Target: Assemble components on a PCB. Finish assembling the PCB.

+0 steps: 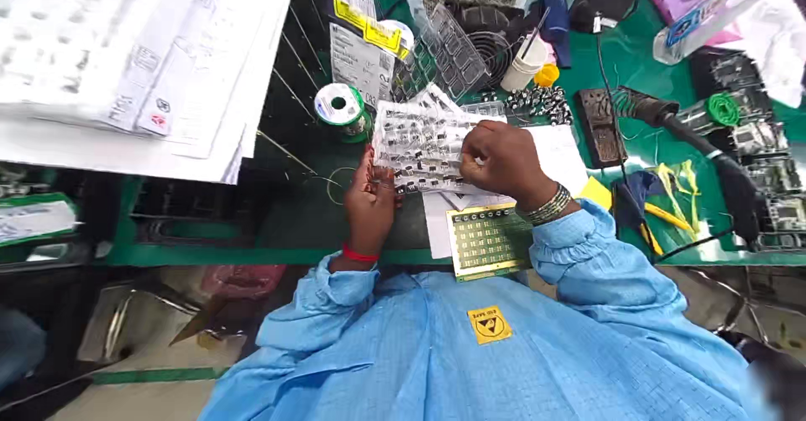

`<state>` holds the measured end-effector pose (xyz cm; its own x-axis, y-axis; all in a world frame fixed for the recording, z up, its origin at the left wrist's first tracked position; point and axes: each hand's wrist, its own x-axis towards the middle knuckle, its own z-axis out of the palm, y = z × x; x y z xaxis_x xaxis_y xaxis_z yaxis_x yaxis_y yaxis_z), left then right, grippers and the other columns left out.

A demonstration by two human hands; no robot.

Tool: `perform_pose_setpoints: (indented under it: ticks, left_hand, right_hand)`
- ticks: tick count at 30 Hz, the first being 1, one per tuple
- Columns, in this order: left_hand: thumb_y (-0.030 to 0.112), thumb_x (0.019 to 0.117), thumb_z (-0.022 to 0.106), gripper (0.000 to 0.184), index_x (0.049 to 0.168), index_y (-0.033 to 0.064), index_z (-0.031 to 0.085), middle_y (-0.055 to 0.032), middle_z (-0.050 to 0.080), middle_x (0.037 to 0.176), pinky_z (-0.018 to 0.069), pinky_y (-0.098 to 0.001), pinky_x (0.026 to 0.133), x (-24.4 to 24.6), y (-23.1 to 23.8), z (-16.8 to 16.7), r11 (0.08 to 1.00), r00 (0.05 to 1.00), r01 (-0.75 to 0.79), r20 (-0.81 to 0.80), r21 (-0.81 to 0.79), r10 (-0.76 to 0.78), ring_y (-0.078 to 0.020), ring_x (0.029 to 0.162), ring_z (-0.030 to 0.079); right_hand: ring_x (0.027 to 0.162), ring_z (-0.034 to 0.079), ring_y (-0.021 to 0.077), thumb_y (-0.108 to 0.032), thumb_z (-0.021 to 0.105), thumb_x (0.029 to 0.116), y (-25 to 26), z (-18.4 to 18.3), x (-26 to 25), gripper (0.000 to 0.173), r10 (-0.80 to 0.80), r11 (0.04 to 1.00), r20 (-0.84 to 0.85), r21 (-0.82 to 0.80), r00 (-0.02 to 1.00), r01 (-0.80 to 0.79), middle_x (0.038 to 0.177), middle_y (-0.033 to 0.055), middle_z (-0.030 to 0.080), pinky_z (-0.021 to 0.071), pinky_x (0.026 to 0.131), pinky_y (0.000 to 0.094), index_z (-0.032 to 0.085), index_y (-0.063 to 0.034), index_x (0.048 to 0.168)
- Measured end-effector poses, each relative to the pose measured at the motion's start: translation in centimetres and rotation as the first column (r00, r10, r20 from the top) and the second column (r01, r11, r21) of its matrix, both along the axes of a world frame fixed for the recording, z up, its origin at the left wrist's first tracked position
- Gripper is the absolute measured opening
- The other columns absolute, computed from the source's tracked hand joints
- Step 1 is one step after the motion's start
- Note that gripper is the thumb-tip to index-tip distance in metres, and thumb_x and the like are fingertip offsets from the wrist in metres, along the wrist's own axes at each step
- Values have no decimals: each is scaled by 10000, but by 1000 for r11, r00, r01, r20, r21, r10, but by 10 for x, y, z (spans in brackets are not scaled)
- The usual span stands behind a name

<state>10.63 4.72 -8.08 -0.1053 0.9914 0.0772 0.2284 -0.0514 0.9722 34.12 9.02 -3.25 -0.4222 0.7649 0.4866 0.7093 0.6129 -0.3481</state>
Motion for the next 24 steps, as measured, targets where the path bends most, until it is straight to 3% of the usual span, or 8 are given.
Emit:
perform_pose_setpoints:
  ticks: [3, 7, 11, 14, 16, 21, 24]
  left_hand:
    - [156, 1034, 538, 545, 1483, -95, 359, -64, 645, 988, 584, -200, 616, 0, 0, 1, 1000, 1000, -2, 27, -13, 2, -18, 652, 644]
    - [141, 1030, 534, 546, 1492, -85, 352, -53, 651, 987, 575, -199, 602, 0, 0, 0, 1000, 999, 6, 45, 4, -6, -17, 655, 638]
    - [140, 1032, 539, 549, 1496, -79, 346, -59, 642, 1005, 577, -203, 607, 1, 0, 3, 1000, 998, 7, 57, -14, -6, -20, 654, 634]
    - [139, 1030, 547, 549, 1493, -80, 351, -63, 645, 1011, 579, -204, 606, 2, 0, 5, 1000, 998, 3, 62, -14, -2, -21, 655, 637]
    - [135, 1027, 553, 553, 1489, -88, 347, -57, 657, 992, 579, -203, 595, 3, -1, 5, 1000, 997, -1, 80, -7, 1, -20, 648, 642]
    - [137, 1031, 546, 550, 1484, -99, 341, -49, 653, 979, 580, -198, 600, 2, -2, 5, 1000, 996, 14, 84, 0, -14, -15, 652, 642]
    - [148, 1031, 557, 562, 1489, -98, 340, -50, 655, 980, 579, -192, 604, 2, -2, 5, 1000, 998, 12, 63, 5, -12, -10, 651, 642]
  right_hand:
    - [681, 656, 275, -121, 621, 869, -22, 16, 24, 137, -136, 990, -70, 15, 988, 137, 762, 139, 664, 507, 573, 448, 676, -8, 814]
    - [688, 648, 326, -174, 618, 882, -55, 20, 66, 180, -354, 920, 122, -134, 927, 369, 792, 160, 661, 484, 568, 524, 684, -11, 848]
    - [669, 648, 358, -181, 663, 847, -67, 4, 83, 164, -369, 848, 273, -292, 888, 442, 761, 153, 654, 462, 547, 581, 692, -21, 822]
    - [730, 676, 385, -158, 700, 871, -66, 3, 79, 134, -332, 822, 328, -359, 884, 442, 818, 167, 688, 480, 590, 616, 722, -25, 868]
    - [791, 705, 382, -149, 702, 905, -67, 5, 74, 135, -320, 861, 287, -310, 903, 404, 903, 174, 724, 524, 645, 613, 758, -32, 943]
    - [884, 710, 274, -150, 658, 944, -68, 11, 31, 176, -222, 971, -24, -96, 975, 219, 968, 126, 744, 568, 774, 450, 786, -61, 1025]
    - [893, 686, 289, -134, 641, 949, -63, 11, 6, 182, -151, 987, -10, -59, 988, 150, 946, 113, 736, 540, 763, 436, 793, -77, 1031]
